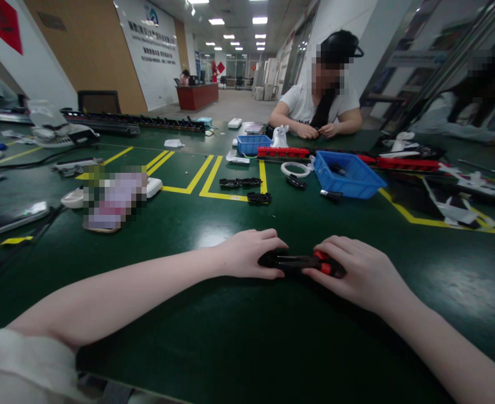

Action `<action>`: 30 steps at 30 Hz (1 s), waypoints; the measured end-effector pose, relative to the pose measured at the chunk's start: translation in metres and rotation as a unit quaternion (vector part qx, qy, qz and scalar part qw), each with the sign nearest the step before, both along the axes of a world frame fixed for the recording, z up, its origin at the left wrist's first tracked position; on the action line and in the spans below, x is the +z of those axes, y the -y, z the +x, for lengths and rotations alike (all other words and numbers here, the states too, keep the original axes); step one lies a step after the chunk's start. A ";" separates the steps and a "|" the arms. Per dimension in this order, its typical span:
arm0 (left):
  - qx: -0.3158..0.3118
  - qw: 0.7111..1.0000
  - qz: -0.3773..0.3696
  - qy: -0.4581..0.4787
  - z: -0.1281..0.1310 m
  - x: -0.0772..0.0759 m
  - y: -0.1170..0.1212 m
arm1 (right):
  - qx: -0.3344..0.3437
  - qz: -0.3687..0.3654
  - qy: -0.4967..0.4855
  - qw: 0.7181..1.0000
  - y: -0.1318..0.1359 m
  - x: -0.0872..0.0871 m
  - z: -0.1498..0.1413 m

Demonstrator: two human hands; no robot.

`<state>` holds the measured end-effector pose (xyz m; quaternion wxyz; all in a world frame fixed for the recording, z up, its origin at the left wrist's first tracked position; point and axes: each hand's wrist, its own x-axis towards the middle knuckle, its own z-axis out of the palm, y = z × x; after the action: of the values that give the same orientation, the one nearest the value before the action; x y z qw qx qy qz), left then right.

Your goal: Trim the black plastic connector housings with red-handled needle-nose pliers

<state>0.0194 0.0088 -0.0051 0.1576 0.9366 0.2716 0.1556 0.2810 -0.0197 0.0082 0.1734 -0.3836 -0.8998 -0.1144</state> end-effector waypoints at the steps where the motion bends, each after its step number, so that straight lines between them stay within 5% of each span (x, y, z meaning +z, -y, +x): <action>1: -0.003 1.000 -0.002 0.006 0.000 0.000 0.000 | 0.001 0.000 0.002 1.000 0.000 0.000 -0.001; 23: -0.003 1.000 -0.002 -0.019 0.001 -0.001 0.000 | 0.002 -0.002 0.042 0.999 0.003 0.002 -0.005; 30: 0.001 0.980 0.126 0.157 -0.007 0.021 0.021 | 0.001 -0.003 0.039 0.999 0.002 0.002 -0.004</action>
<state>0.0127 -0.0120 0.0157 0.0783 0.9127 0.2227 0.3335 0.2768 -0.0217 0.0098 0.1372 -0.3785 -0.9066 -0.1264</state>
